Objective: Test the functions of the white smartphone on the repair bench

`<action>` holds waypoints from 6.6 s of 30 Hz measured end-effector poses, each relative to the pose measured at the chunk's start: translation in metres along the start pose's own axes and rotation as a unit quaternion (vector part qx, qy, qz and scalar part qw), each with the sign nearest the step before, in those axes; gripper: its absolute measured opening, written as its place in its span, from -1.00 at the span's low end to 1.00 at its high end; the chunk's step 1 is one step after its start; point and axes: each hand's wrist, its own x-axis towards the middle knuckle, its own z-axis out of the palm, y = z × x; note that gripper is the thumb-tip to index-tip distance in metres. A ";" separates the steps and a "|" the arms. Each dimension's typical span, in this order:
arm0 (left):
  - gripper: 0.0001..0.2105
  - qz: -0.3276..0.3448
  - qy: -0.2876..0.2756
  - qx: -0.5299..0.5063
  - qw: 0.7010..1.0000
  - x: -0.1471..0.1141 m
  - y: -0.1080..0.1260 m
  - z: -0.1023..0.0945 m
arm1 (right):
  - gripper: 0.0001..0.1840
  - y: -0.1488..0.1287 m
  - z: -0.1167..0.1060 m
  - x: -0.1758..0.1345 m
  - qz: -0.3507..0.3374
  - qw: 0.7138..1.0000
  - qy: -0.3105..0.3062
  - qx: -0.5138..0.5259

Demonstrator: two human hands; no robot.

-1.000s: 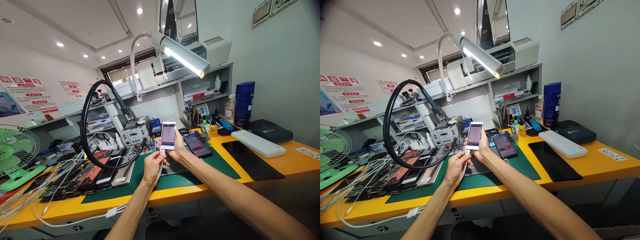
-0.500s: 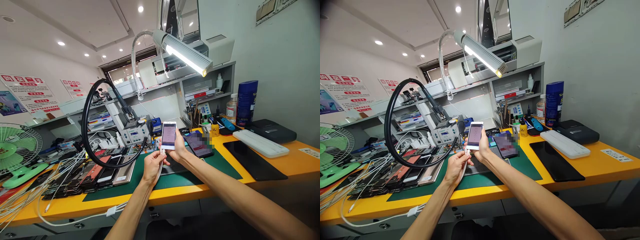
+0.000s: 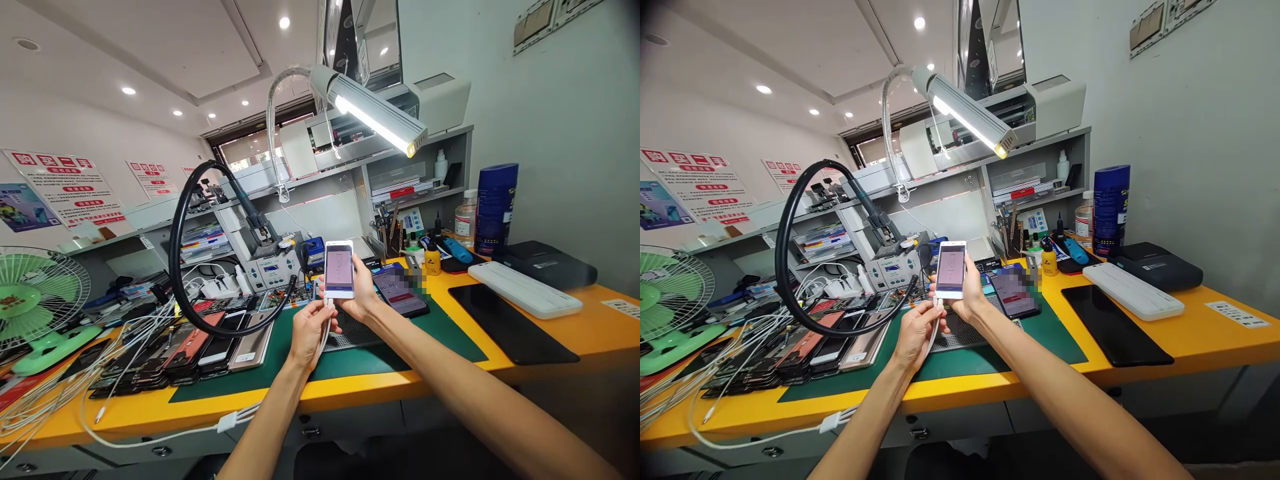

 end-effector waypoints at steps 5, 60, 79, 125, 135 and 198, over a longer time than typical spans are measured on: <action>-0.59 0.012 0.020 0.027 0.999 -0.005 -0.002 0.002 | -0.33 -0.004 -0.001 -0.003 -0.006 1.000 -0.009 -0.012; -0.58 -0.211 -0.261 -0.266 0.904 0.053 0.015 -0.048 | -0.55 0.035 -0.018 0.011 -0.062 0.968 0.109 -0.217; -0.58 -0.213 -0.252 -0.253 0.910 0.051 0.021 -0.046 | -0.66 0.032 -0.015 0.009 -0.043 0.977 0.106 -0.178; -0.45 -0.201 -0.280 -0.293 0.892 0.058 0.024 -0.052 | -0.54 0.009 -0.018 0.005 -0.002 0.933 -0.030 -0.358; -0.47 -0.190 -0.273 -0.278 0.901 0.058 0.021 -0.050 | -0.49 0.009 -0.019 0.004 -0.002 0.924 -0.010 -0.381; -0.61 -0.158 -0.173 -0.122 0.964 0.049 0.022 -0.040 | -0.56 0.013 -0.026 0.007 -0.027 0.920 0.008 -0.390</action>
